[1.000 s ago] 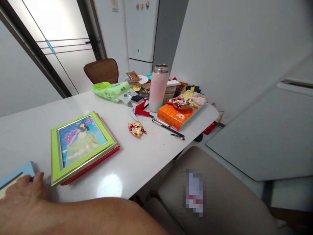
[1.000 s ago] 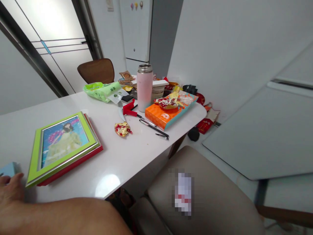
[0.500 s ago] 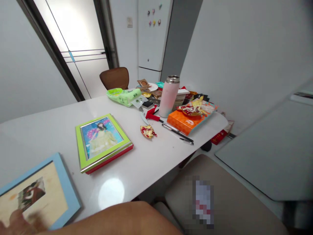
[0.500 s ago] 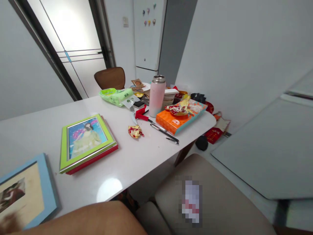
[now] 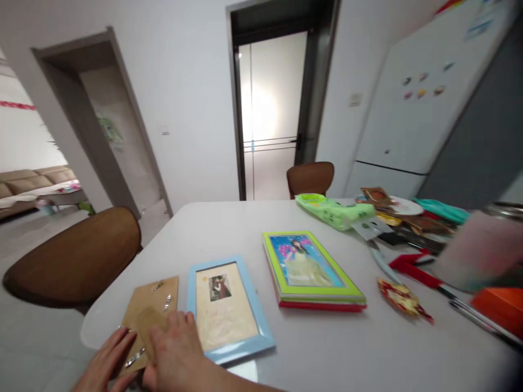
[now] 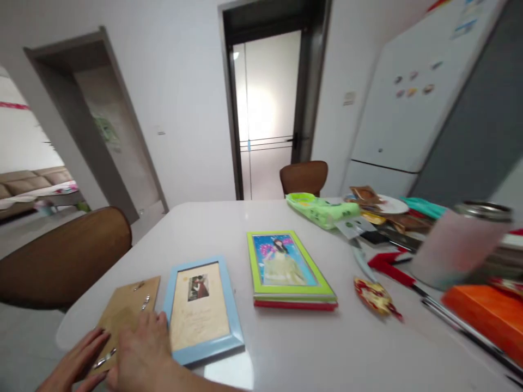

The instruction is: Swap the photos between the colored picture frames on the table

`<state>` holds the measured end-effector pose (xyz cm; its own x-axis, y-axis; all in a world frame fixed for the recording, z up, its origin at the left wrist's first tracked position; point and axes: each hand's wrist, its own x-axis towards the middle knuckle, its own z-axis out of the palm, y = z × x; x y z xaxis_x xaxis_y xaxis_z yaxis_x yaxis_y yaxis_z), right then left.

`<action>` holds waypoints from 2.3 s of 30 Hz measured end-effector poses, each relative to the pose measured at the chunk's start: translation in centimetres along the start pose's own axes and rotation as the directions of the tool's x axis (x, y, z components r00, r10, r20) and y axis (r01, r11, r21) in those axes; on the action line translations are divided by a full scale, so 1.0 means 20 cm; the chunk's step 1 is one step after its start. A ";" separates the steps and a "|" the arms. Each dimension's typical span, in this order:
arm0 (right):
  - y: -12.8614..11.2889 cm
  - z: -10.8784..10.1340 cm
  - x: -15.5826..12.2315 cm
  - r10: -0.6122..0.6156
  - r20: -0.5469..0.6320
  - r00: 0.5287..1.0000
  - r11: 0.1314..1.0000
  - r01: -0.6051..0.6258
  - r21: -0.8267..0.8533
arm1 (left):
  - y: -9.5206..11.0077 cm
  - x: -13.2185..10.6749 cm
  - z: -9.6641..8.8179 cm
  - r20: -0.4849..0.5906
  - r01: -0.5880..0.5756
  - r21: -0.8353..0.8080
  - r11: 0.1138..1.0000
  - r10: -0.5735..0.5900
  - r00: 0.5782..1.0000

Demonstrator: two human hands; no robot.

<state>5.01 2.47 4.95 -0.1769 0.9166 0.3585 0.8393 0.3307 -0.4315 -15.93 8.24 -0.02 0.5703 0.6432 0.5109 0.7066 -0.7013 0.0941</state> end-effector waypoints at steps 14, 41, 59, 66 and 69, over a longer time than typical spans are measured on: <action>0.52 -0.42 -0.42 0.003 -0.127 0.992 1.000 -0.005 -0.013 | 0.73 0.34 0.06 0.159 -0.021 -0.316 0.949 0.074 0.984; 0.66 -0.35 -0.14 0.198 0.080 0.977 0.917 -0.156 -0.366 | 0.77 0.30 0.09 0.402 0.098 -0.334 0.938 0.048 0.914; 0.68 -0.35 -0.19 0.250 0.082 0.965 0.944 -0.225 -0.240 | 0.79 0.31 0.02 0.467 0.143 -0.343 0.929 0.037 0.884; 0.66 -0.37 -0.20 0.252 0.083 0.964 0.953 -0.232 -0.194 | 0.78 0.30 0.03 0.450 0.125 -0.346 0.930 0.047 0.892; 0.68 -0.38 -0.19 0.253 0.083 0.964 0.960 -0.240 -0.141 | 0.78 0.30 0.04 0.448 0.123 -0.347 0.930 0.050 0.892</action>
<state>21.02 1.69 3.98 -0.0009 0.9858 0.1681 0.9212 0.0662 -0.3834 -1.22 1.44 3.75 0.7319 0.6770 0.0774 0.5815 -0.6798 0.4469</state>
